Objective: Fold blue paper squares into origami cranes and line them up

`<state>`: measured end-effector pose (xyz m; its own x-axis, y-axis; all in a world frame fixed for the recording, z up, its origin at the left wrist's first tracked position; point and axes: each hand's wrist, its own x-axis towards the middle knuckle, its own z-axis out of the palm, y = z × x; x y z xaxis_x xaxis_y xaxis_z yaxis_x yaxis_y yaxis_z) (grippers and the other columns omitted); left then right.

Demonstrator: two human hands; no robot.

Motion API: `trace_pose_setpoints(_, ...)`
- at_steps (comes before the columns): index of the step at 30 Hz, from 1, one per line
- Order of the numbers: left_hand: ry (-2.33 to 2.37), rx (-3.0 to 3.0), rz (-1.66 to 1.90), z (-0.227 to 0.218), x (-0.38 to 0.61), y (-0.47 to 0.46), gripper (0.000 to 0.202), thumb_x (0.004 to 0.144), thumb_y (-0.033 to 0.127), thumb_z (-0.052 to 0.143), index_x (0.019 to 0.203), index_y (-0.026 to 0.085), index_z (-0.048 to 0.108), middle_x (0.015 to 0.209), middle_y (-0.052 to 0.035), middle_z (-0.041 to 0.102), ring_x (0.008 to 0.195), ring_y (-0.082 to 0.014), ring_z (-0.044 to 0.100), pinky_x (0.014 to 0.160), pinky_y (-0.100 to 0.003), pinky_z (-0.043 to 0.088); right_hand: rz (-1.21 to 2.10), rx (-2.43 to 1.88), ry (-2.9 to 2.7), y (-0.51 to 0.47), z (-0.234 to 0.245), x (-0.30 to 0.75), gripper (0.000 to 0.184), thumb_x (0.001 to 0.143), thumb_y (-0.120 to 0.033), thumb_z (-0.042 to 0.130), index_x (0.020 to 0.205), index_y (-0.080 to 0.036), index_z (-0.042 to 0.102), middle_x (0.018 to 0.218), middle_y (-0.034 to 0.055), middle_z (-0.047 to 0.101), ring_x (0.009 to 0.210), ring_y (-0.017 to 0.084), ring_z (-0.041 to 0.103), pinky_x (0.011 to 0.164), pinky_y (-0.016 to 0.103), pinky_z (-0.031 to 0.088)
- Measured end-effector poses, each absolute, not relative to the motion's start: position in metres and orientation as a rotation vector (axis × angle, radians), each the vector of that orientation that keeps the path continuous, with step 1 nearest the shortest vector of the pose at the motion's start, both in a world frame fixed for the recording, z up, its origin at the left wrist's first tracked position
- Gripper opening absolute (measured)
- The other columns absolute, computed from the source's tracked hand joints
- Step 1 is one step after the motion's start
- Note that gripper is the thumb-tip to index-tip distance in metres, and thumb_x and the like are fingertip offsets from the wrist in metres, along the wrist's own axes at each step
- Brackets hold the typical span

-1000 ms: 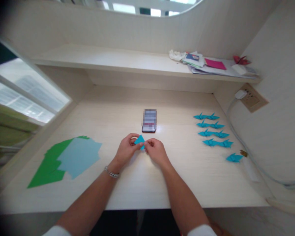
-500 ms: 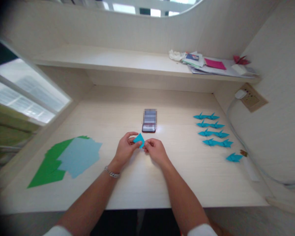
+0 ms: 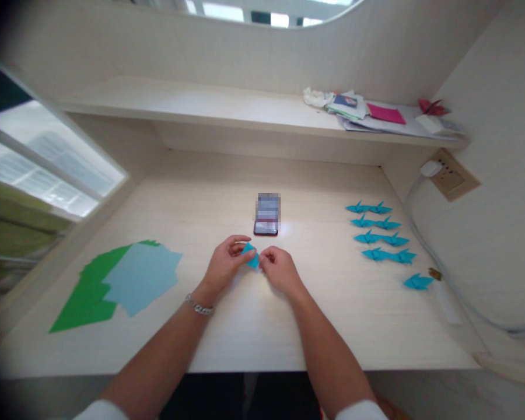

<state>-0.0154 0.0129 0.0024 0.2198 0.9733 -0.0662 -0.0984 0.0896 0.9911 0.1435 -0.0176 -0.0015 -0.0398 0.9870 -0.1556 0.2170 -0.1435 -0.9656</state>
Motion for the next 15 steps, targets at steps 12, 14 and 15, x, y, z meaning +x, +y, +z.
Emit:
trace_pose_setpoints(12,1.014,1.077,1.091,0.0041,-0.0144,0.0133,0.039,0.063,0.024,0.073,0.098,0.014,0.058,0.067,-0.0011,0.066,0.059,-0.0131,0.060,0.056,-0.024,0.046,1.300,-1.386,-1.342,-0.0160,-0.0013,0.1383,0.017,0.079,-0.033,0.057,0.075,-0.017,0.060,0.058,-0.0020,0.056,0.054,0.012,0.051,0.055,0.023,0.042)
trace_pose_setpoints(14,1.019,1.050,1.113,0.0046,-0.0142,0.0141,0.039,0.066,0.026,0.070,0.102,0.014,0.058,0.070,-0.0028,0.067,0.061,-0.0139,0.061,0.057,-0.024,0.047,1.290,-1.368,-1.358,-0.0163,-0.0006,0.1392,0.017,0.079,-0.033,0.057,0.074,-0.017,0.059,0.058,-0.0021,0.055,0.054,0.012,0.050,0.055,0.023,0.041)
trace_pose_setpoints(15,1.028,1.037,1.134,0.0046,-0.0149,0.0152,0.039,0.068,0.026,0.069,0.103,0.014,0.058,0.071,-0.0034,0.068,0.062,-0.0143,0.061,0.058,-0.025,0.048,1.272,-1.370,-1.372,-0.0167,-0.0003,0.1398,0.017,0.079,-0.032,0.056,0.073,-0.017,0.059,0.059,-0.0021,0.055,0.055,0.012,0.050,0.054,0.023,0.040)
